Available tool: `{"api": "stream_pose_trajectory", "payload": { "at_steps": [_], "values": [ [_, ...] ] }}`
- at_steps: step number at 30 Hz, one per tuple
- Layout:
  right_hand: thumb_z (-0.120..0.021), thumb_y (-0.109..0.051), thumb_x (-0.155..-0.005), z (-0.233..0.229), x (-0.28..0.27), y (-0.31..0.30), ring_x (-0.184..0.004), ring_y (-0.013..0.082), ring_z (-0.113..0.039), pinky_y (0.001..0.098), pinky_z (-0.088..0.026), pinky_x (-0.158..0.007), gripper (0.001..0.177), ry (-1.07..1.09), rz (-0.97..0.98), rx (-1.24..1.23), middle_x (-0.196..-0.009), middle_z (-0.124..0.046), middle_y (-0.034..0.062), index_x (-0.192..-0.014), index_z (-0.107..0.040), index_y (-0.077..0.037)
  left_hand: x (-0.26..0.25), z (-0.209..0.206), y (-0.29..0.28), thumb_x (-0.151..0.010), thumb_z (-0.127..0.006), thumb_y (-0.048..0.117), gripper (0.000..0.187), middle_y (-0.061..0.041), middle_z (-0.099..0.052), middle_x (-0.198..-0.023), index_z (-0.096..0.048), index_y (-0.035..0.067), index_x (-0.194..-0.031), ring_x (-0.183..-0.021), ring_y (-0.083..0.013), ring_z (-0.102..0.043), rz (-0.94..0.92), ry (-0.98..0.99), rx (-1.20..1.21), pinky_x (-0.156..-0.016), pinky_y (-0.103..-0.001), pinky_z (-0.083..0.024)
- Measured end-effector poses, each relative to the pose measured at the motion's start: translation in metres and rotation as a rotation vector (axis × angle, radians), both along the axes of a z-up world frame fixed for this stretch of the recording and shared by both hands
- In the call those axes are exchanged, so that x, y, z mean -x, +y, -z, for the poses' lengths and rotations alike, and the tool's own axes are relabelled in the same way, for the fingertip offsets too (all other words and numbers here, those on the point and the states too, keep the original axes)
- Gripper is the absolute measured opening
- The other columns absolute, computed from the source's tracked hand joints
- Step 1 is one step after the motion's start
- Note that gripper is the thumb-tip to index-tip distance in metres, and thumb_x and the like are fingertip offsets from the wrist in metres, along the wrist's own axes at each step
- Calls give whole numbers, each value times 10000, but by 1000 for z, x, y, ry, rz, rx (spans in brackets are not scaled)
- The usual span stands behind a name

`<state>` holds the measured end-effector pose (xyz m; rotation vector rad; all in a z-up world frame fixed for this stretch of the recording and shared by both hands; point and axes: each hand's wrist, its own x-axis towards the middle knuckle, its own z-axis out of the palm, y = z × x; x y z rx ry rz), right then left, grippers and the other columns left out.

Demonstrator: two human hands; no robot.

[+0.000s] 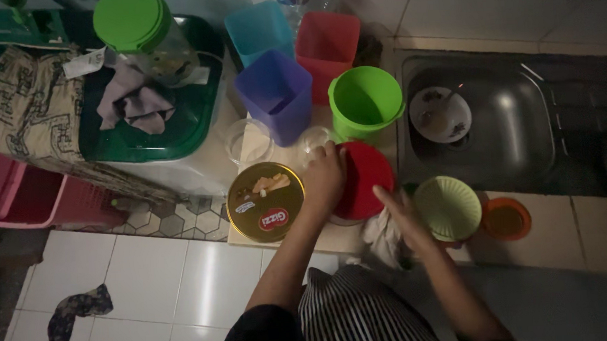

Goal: The person wipes a series of kitchen containers with a cloth, including a red biscuit tin, a metal bowl, a red lid, a green plastic tub, and a ridged green lid, turning each item to wipe its surfaces before setting it back on the counter.

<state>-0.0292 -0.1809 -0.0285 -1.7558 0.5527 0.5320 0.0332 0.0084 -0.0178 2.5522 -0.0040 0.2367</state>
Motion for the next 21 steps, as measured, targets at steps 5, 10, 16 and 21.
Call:
{"api": "stream_pose_trajectory", "payload": {
  "at_steps": [5, 10, 16, 21],
  "values": [
    [-525, -637, -907, 14, 17, -1, -1544, 293, -269, 456, -238, -1227, 945, -68, 127, -209, -1683, -275, 138, -1615, -245, -77, -11, 21, -2, -1050, -479, 313, 294, -261, -677, -1071, -554, 69, -1197, -848, -487, -676, 100, 18, 197, -723, -600, -529],
    [-505, -599, -915, 4, 23, -6, -1520, 304, -309, 467, -280, -1208, 918, -172, 121, -156, -1657, -298, 164, -1630, -190, -118, -20, 35, -5, -1056, -482, 272, 275, -268, -677, -1123, -568, 74, -1226, -933, -489, -670, 159, 13, 268, -794, -585, -527],
    [-496, -572, -943, -5, 26, -4, -1530, 289, -294, 449, -262, -1217, 887, -205, 151, -146, -1669, -273, 145, -1631, -160, -123, -29, 6, 0, -999, -586, 278, 455, -272, -703, -960, -476, 76, -1392, -804, -467, -686, 105, 45, 116, -697, -582, -534],
    [-492, -565, -946, -4, 33, -6, -1528, 297, -313, 449, -269, -1219, 872, -319, 141, -206, -1672, -306, 157, -1633, -197, -117, -61, 4, 1, -881, -672, 160, 751, -241, -674, -774, -355, 126, -1560, -682, -430, -689, 91, -33, -5, -609, -534, -545]
  ]
}}
